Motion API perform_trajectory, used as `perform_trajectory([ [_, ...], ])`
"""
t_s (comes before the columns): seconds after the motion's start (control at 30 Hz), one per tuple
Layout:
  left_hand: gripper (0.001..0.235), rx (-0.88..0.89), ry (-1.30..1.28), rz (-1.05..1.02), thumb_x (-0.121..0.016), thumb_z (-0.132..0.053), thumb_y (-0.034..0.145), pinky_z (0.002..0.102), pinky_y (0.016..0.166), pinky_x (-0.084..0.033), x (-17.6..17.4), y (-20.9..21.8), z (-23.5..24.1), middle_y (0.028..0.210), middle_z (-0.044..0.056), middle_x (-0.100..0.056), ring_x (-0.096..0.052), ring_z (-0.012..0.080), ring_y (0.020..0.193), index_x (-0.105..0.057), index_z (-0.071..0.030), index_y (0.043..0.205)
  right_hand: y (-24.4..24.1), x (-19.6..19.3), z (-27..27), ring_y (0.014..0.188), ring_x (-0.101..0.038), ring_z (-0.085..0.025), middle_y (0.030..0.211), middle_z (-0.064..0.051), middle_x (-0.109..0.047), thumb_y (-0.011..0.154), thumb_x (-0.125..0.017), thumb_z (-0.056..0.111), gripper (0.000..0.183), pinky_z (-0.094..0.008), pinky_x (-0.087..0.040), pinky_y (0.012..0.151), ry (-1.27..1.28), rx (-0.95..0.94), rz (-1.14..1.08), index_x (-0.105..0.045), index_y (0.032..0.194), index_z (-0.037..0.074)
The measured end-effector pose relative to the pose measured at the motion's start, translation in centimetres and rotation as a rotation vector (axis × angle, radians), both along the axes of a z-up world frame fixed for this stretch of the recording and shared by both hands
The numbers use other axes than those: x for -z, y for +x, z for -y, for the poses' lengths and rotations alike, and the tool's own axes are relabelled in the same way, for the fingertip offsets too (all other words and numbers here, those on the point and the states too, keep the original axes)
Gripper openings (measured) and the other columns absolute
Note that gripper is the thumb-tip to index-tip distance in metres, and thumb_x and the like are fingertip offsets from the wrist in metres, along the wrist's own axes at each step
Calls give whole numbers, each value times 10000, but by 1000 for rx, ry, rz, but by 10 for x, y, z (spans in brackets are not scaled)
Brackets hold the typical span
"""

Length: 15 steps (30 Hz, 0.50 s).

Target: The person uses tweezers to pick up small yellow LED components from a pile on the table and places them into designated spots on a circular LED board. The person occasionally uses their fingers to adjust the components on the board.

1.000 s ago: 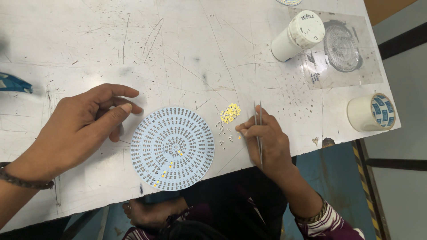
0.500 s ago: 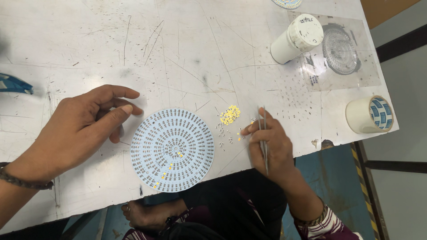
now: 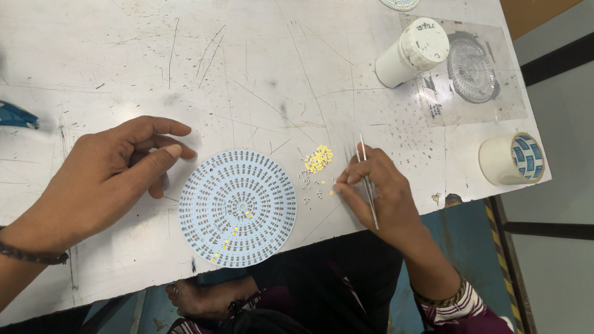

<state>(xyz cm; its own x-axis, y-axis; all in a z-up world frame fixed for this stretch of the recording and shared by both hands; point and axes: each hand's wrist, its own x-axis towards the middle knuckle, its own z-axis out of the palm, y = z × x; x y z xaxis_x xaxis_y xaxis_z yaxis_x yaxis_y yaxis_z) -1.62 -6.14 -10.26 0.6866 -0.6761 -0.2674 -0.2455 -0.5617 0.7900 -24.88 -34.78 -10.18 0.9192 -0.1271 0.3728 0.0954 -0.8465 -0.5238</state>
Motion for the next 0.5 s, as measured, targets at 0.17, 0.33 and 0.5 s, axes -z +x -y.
perform_trajectory([
  [0.17, 386, 2, -26, -6, -580, -245, 971, 303, 607, -586, 2, 1, -3, 1053, 62, -779, -702, 145, 594, -655, -86, 1314, 6, 2, -8, 825, -700, -272, 844, -119, -647, 894, -738, 13, 237, -506, -461, 1175, -96, 28, -9, -523, 984, 52],
  [0.33, 387, 11, -27, 13, -581, -253, 973, 300, 589, -593, 3, 1, -3, 1038, 66, -781, -680, 157, 626, -660, -82, 1311, 9, 14, -14, 851, -676, -338, 1001, -200, -616, 900, -660, -48, 210, -415, -562, 828, -207, 32, 44, -507, 1020, 31],
  [0.5, 401, -5, -24, -10, -603, -285, 987, 303, 603, -593, 4, 1, -4, 1036, 60, -783, -690, 157, 622, -658, -97, 1337, 17, 13, -1, 796, -677, -248, 978, -154, -587, 937, -655, -72, 197, -367, -550, 699, -27, 83, -11, -507, 992, 45],
])
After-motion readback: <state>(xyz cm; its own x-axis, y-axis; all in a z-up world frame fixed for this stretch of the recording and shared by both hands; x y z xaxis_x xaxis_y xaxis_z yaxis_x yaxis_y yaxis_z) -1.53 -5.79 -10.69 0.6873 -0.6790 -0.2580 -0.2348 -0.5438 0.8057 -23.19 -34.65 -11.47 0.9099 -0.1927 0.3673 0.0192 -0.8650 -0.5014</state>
